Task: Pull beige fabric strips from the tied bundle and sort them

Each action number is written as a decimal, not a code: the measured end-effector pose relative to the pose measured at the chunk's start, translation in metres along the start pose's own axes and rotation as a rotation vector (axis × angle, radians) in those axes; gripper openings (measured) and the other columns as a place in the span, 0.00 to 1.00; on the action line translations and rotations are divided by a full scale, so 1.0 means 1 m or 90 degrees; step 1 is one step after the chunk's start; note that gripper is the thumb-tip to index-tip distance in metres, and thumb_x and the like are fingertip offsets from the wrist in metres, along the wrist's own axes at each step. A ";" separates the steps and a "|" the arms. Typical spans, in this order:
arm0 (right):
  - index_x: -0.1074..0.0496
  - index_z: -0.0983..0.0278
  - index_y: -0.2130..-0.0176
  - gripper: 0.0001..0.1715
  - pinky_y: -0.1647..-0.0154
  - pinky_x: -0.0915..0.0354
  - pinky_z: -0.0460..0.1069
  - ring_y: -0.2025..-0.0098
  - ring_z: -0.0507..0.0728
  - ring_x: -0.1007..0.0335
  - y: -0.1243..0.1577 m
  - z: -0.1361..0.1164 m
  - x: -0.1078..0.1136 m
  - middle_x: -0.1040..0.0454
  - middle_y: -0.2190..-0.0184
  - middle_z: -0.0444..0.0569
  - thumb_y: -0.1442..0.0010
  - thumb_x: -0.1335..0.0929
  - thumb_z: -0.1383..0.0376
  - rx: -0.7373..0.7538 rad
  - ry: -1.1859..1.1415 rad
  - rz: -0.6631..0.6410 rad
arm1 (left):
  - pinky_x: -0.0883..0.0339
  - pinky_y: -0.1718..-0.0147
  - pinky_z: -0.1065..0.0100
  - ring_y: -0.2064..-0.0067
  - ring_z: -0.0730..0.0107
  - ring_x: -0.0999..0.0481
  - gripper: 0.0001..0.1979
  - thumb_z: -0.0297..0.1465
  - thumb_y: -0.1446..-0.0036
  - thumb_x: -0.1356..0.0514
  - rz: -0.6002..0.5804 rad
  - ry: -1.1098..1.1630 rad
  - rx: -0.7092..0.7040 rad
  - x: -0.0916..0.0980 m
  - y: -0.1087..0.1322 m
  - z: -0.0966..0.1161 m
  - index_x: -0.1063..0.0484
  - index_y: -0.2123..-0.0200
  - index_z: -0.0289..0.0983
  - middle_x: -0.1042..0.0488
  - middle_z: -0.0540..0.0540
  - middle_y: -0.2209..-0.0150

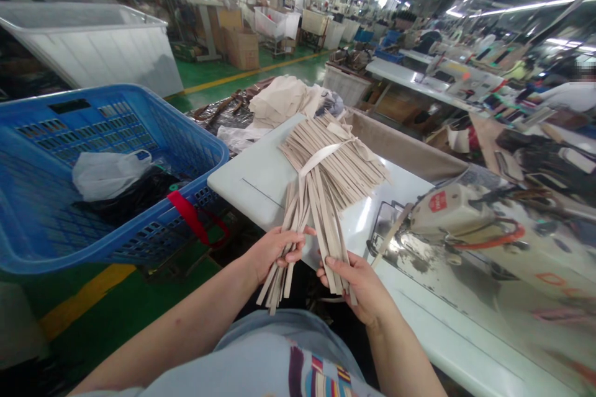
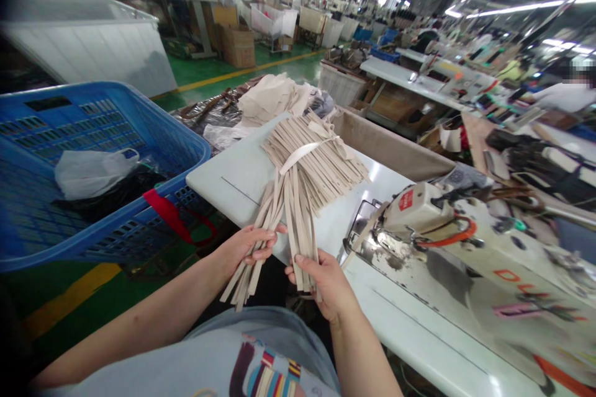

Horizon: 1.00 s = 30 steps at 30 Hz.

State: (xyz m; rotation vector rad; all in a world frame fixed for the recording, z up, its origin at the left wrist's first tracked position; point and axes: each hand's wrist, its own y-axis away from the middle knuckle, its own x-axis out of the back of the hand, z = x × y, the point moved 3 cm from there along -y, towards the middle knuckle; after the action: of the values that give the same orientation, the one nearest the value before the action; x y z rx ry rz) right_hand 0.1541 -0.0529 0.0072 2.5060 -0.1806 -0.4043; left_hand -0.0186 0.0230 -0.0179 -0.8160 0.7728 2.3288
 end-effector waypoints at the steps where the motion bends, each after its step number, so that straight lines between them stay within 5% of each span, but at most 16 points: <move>1: 0.23 0.67 0.63 0.24 0.72 0.29 0.43 0.74 0.52 0.25 0.000 0.000 0.000 0.20 0.73 0.51 0.56 0.19 0.57 0.004 -0.003 -0.002 | 0.60 0.88 0.78 0.83 0.84 0.42 0.16 0.31 0.49 0.35 -0.028 0.008 -0.012 -0.001 0.002 -0.001 0.25 0.56 0.32 0.33 0.50 0.72; 5: 0.24 0.68 0.66 0.25 0.75 0.34 0.43 0.76 0.51 0.28 -0.002 -0.001 0.002 0.21 0.75 0.50 0.58 0.18 0.56 0.025 -0.006 0.005 | 0.60 0.87 0.77 0.81 0.81 0.38 0.13 0.30 0.52 0.35 -0.060 0.075 -0.065 -0.003 0.009 0.001 0.26 0.61 0.34 0.33 0.50 0.73; 10: 0.25 0.68 0.67 0.26 0.76 0.37 0.44 0.78 0.51 0.30 -0.002 0.000 0.001 0.22 0.77 0.49 0.60 0.18 0.55 0.043 0.018 0.034 | 0.58 0.85 0.77 0.83 0.80 0.41 0.14 0.34 0.50 0.32 0.083 -0.002 -0.082 -0.005 0.006 0.002 0.26 0.63 0.33 0.44 0.57 0.83; 15: 0.23 0.67 0.63 0.28 0.74 0.35 0.45 0.76 0.53 0.29 0.000 -0.001 0.000 0.22 0.76 0.48 0.58 0.19 0.53 0.051 0.026 0.045 | 0.34 0.71 0.72 0.65 0.61 0.22 0.12 0.35 0.50 0.33 0.171 -0.116 -0.070 -0.012 0.003 -0.004 0.23 0.67 0.30 0.34 0.49 0.83; 18: 0.23 0.66 0.62 0.29 0.73 0.35 0.46 0.76 0.53 0.29 0.001 -0.002 0.000 0.22 0.77 0.48 0.58 0.19 0.51 0.047 0.021 0.048 | 0.32 0.69 0.70 0.61 0.57 0.21 0.12 0.33 0.52 0.32 0.195 -0.102 -0.063 -0.016 0.001 -0.006 0.23 0.66 0.31 0.36 0.50 0.84; 23: 0.22 0.66 0.62 0.28 0.74 0.35 0.45 0.76 0.53 0.30 0.001 -0.001 -0.001 0.23 0.77 0.46 0.58 0.19 0.52 0.060 0.023 0.047 | 0.48 0.84 0.76 0.64 0.63 0.23 0.17 0.34 0.54 0.30 0.208 -0.127 -0.061 -0.023 -0.005 -0.013 0.23 0.61 0.31 0.23 0.40 0.66; 30: 0.21 0.64 0.59 0.26 0.71 0.32 0.49 0.73 0.56 0.27 0.005 0.002 -0.008 0.21 0.72 0.48 0.53 0.22 0.51 0.062 0.032 0.031 | 0.46 0.84 0.76 0.76 0.74 0.32 0.17 0.33 0.60 0.26 0.243 -0.146 -0.100 -0.025 -0.019 -0.017 0.26 0.70 0.31 0.28 0.47 0.74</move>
State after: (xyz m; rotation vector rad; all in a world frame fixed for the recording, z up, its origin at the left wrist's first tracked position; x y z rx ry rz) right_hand 0.1456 -0.0562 0.0098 2.5984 -0.2457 -0.3205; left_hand 0.0164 0.0179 -0.0183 -0.4809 0.6991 2.7916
